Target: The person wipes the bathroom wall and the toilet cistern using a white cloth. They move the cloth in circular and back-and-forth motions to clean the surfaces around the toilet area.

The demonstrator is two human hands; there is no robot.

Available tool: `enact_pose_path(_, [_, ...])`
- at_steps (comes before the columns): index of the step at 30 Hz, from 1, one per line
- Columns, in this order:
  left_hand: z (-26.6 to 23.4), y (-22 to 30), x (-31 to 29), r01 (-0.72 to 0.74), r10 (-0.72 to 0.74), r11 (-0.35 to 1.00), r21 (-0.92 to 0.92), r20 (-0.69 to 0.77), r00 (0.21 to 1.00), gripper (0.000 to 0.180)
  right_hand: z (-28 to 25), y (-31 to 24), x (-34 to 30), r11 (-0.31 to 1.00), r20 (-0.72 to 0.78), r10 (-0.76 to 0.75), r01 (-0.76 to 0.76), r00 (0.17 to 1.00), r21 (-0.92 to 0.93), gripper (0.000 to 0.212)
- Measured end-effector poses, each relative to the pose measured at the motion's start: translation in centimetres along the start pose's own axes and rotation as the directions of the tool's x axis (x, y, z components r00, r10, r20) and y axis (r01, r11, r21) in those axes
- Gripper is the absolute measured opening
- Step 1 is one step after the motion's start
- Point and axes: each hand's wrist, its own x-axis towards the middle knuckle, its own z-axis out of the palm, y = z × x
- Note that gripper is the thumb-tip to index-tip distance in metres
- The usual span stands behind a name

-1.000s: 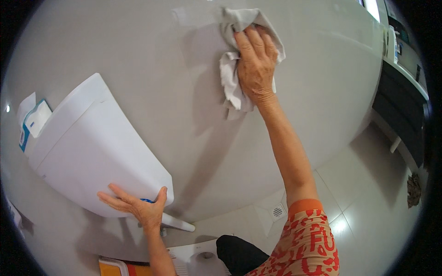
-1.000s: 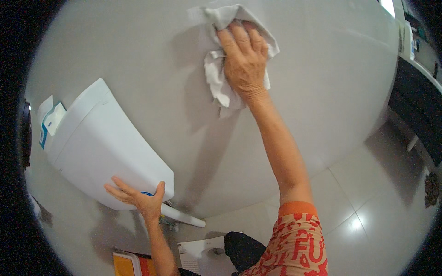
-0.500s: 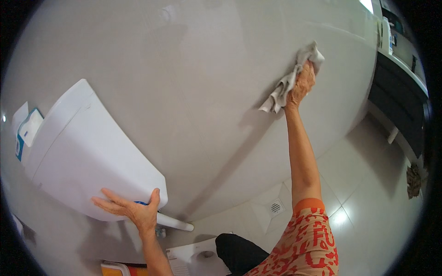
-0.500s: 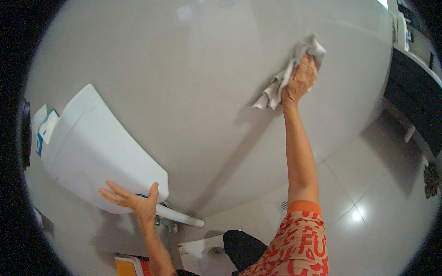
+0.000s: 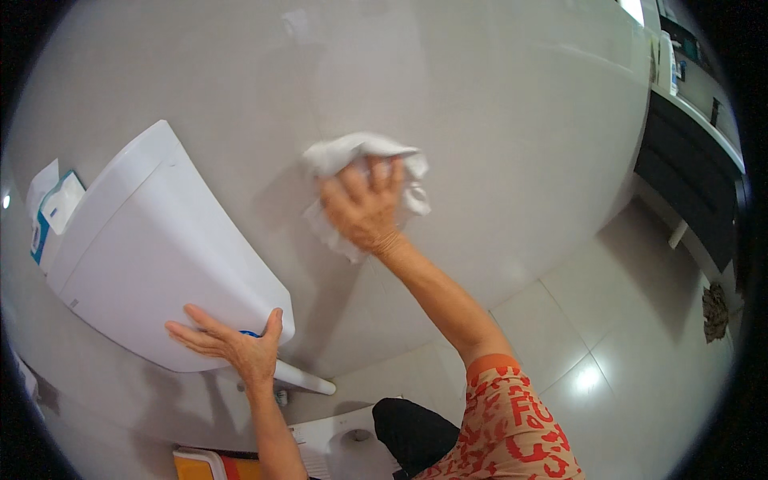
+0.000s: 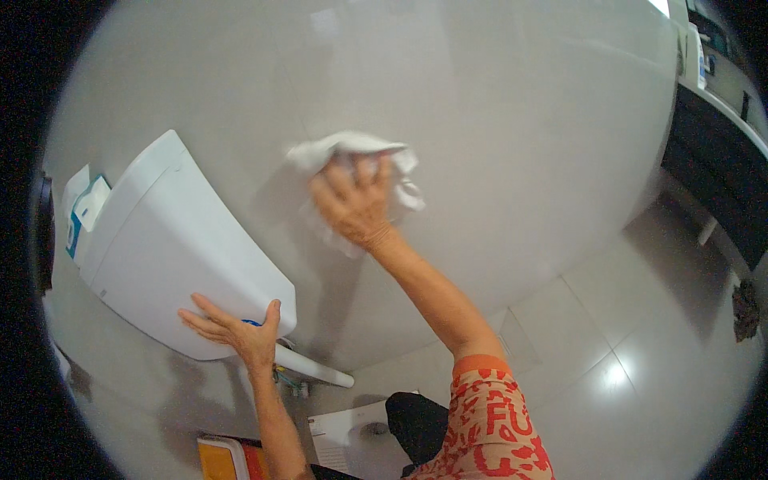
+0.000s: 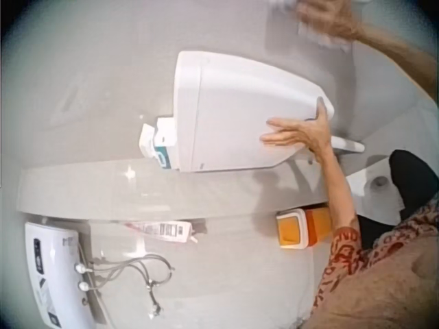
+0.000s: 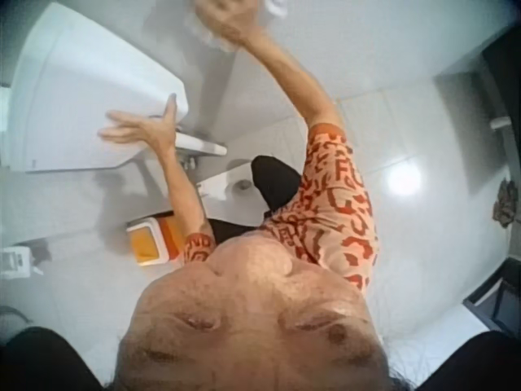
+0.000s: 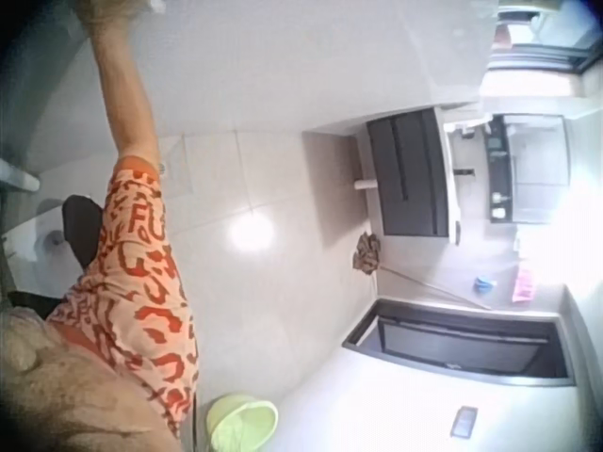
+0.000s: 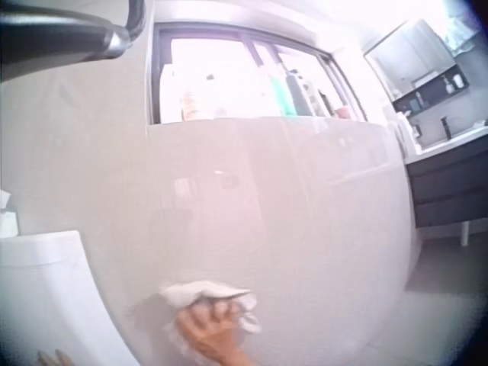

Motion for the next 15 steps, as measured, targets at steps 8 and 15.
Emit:
enact_pose_path(8, [0.4, -0.9, 0.3, -0.001, 0.001, 1.000, 0.006, -0.019, 1.000, 0.129, -1.2, 4.3, -1.7, 0.998, 0.017, -0.028, 0.029, 0.999, -0.047, 0.020])
enact_pose_path(15, [0.8, -2.5, 1.5, 0.012, -0.012, 1.000, -0.019, 0.012, 1.000, 0.128, -2.9, 10.6, -2.5, 0.962, -0.029, 0.137, -0.140, 0.990, -0.235, 0.027])
